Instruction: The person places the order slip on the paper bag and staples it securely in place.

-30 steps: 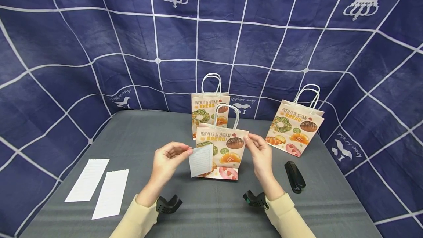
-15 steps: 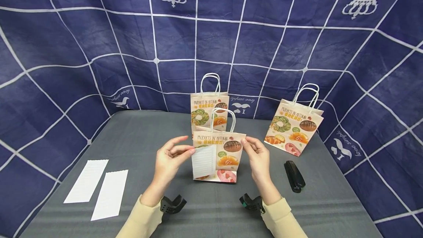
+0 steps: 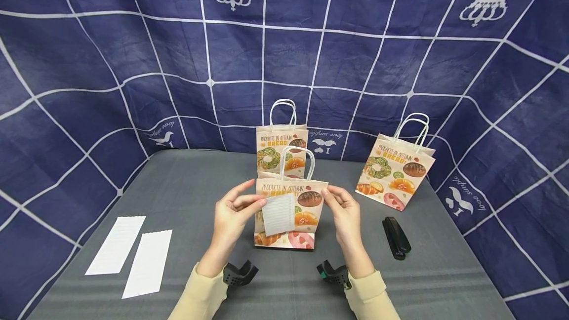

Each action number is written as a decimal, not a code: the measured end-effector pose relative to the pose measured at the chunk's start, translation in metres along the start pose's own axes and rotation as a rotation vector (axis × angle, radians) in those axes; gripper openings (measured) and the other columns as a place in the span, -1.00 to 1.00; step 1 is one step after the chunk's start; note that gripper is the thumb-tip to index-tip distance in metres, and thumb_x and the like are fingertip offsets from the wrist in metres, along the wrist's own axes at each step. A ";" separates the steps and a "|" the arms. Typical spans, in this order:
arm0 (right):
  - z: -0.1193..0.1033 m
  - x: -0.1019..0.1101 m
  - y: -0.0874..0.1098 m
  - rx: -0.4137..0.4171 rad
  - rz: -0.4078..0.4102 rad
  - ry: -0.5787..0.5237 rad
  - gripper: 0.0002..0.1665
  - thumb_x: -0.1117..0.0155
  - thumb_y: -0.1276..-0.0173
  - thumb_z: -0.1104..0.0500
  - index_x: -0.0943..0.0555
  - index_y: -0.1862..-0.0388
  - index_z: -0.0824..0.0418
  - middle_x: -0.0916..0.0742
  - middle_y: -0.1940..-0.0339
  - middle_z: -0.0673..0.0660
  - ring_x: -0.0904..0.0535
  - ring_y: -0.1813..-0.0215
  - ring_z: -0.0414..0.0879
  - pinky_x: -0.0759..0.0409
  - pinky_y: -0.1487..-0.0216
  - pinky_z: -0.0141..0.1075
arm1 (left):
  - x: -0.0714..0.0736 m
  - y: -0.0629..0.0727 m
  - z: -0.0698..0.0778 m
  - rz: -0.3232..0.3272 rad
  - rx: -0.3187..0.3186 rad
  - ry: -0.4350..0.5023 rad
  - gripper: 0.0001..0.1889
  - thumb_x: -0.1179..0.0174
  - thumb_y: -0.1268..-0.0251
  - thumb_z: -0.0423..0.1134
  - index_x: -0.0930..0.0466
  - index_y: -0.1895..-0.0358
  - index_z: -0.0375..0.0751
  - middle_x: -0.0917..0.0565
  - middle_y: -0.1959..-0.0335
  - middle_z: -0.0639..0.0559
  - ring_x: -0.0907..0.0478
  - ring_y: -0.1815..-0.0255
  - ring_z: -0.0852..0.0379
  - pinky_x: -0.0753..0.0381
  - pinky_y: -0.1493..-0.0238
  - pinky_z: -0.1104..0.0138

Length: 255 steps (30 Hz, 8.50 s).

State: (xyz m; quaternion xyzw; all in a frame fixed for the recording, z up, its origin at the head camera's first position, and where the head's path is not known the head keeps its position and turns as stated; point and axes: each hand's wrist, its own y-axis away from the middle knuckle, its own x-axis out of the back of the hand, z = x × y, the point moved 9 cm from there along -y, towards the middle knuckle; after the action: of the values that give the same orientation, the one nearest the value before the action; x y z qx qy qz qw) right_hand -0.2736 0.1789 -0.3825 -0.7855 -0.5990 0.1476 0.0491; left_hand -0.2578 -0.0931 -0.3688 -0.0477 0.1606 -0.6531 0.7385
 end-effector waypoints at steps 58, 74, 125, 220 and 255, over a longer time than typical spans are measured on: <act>-0.014 -0.027 0.014 0.112 -0.286 0.208 -0.83 -0.18 -0.36 0.30 -0.56 0.17 0.40 -0.71 0.25 0.16 -0.59 0.17 -0.20 -0.50 0.12 -0.37 | -0.011 0.013 0.015 0.065 -0.056 -0.031 -0.56 -0.43 0.03 -0.40 -0.55 0.01 -0.25 -0.72 0.36 -0.19 -0.69 0.38 0.09 -0.63 0.33 0.36; -0.032 -0.049 0.032 0.217 -0.204 0.251 -0.72 -0.37 -0.12 0.42 -0.56 0.17 0.40 -0.68 0.34 0.16 -0.46 0.38 -0.28 -0.42 0.36 -0.39 | -0.020 0.019 0.025 0.068 -0.108 -0.043 -0.58 -0.38 0.02 -0.50 -0.52 0.01 -0.36 -0.70 0.38 -0.26 -0.68 0.38 0.12 -0.61 0.34 0.44; -0.034 -0.049 0.031 0.121 -0.210 0.197 -0.83 -0.35 -0.14 0.42 -0.56 0.30 0.46 -0.66 0.40 0.24 -0.59 0.41 -0.21 -0.63 0.45 -0.25 | -0.013 -0.004 -0.006 -0.141 -0.118 -0.072 -0.03 -0.40 0.06 -0.51 -0.04 -0.45 -0.12 -0.40 -0.30 -0.05 -0.38 -0.26 0.07 -0.16 -0.33 0.10; -0.003 0.042 -0.021 0.053 -0.418 0.301 -0.48 -0.33 -0.17 0.41 -0.42 -0.12 0.46 -0.59 -0.06 0.39 -0.58 -0.05 -0.05 -0.49 -0.10 -0.28 | -0.027 0.004 0.011 -0.116 -0.039 -0.112 -0.86 -0.35 -0.02 -0.49 -0.65 0.32 -0.47 -0.68 0.50 0.11 -0.58 0.51 0.27 -0.60 0.47 0.35; 0.027 0.129 -0.041 -0.111 -0.033 0.337 -0.48 -0.32 -0.22 0.34 -0.40 -0.10 0.55 -0.67 0.23 -0.16 -0.58 0.19 -0.43 -0.52 0.15 -0.55 | -0.026 0.004 0.011 -0.119 -0.061 -0.100 -0.87 -0.34 -0.02 -0.52 -0.65 0.32 -0.46 -0.68 0.46 -0.13 -0.58 0.49 0.25 -0.59 0.47 0.37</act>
State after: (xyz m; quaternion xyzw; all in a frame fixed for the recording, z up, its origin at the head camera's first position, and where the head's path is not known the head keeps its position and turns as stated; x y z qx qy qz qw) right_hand -0.2889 0.3113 -0.4196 -0.7907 -0.6022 -0.0202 0.1079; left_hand -0.2529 -0.0682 -0.3551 -0.1121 0.1403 -0.6875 0.7037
